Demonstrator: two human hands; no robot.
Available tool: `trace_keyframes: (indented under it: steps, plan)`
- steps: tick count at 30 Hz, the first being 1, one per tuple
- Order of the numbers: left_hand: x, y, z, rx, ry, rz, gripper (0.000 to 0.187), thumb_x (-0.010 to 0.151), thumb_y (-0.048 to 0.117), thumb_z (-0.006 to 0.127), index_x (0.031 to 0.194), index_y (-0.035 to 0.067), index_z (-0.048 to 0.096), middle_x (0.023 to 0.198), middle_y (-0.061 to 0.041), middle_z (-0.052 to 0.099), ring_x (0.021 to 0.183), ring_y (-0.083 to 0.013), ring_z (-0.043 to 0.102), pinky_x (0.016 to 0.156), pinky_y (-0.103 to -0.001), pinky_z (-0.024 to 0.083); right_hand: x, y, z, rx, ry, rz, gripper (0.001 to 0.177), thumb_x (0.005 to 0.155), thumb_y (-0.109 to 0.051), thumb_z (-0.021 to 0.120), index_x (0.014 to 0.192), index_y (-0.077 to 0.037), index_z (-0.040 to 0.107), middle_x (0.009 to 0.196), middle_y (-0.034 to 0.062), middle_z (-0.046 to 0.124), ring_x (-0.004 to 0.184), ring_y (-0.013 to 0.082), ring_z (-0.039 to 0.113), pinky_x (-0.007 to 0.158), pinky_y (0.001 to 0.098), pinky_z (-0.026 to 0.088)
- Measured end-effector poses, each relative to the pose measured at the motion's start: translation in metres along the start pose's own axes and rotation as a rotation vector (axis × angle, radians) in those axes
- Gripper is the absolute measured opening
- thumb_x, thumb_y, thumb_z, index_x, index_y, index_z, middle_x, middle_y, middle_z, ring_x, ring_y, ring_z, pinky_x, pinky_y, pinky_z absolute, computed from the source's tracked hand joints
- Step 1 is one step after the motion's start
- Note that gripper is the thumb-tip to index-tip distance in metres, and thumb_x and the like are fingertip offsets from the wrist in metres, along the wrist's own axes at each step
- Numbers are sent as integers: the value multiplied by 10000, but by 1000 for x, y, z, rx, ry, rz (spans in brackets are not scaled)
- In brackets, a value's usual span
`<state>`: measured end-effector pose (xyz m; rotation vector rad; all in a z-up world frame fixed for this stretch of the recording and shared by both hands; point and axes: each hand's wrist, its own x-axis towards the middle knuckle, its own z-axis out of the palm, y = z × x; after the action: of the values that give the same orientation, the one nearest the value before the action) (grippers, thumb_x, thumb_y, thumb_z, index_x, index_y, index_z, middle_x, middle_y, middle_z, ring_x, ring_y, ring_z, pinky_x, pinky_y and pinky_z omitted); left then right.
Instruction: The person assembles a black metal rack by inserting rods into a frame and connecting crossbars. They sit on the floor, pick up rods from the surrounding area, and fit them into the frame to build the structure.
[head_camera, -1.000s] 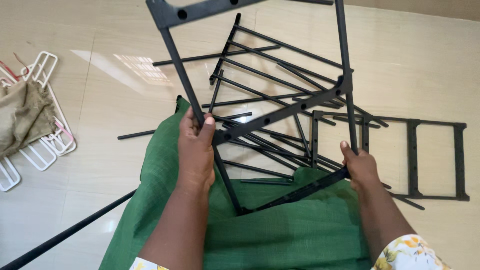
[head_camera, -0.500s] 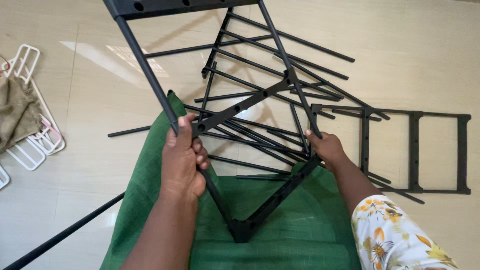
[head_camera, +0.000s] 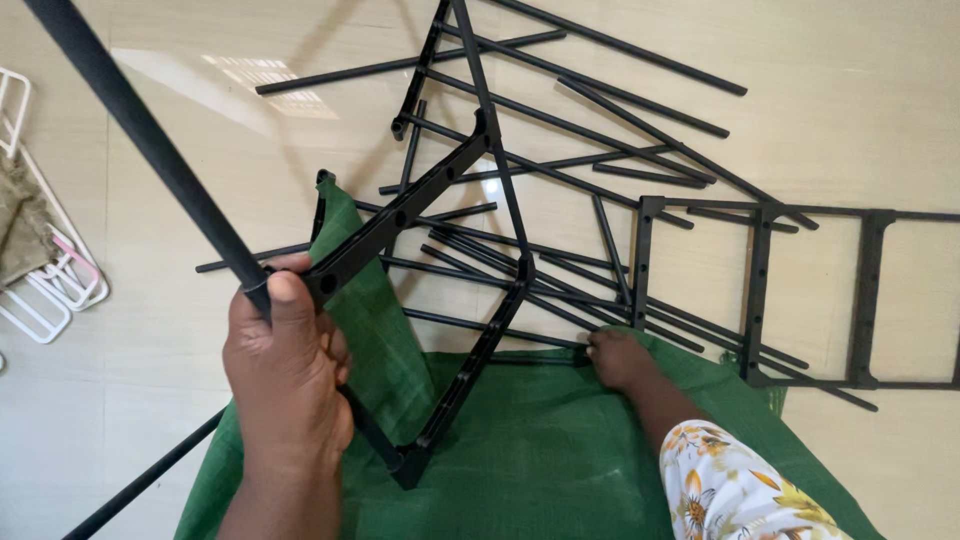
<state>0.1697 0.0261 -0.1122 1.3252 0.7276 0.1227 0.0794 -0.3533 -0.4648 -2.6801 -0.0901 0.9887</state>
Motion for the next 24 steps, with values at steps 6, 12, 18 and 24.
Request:
trace_keyframes:
  steps: [6,12,18,24]
  plan:
    - [7,-2,-8,9,64,-38,522,921,527,678,1187,91,566,720,43,414,556,-58,391,443,-240,327,28,-33,-39,-108,-196,75,427,976,-267,551,1402,-259,583,1360,116,638,1270,346,611,1085,472,514]
    - [11,-4,-10,15,90,-78,538,910,524,681,1194,83,560,677,29,382,522,-75,363,427,-249,313,60,-36,-54,45,94,27,643,955,-277,574,1548,-157,358,1380,175,577,1239,397,562,990,521,493]
    - [12,-2,-7,40,95,-94,567,896,535,685,1204,74,564,668,29,383,503,-73,350,414,-250,297,66,-39,-44,-60,-115,-21,329,1027,-354,513,1331,-248,584,1333,90,697,1253,308,659,1055,445,540]
    - [14,-4,-6,75,109,-131,558,891,533,677,1190,73,577,622,21,356,471,-80,338,401,-256,294,58,-58,-41,67,-145,168,733,995,-294,473,1651,-174,169,1317,186,586,1061,410,643,919,540,514]
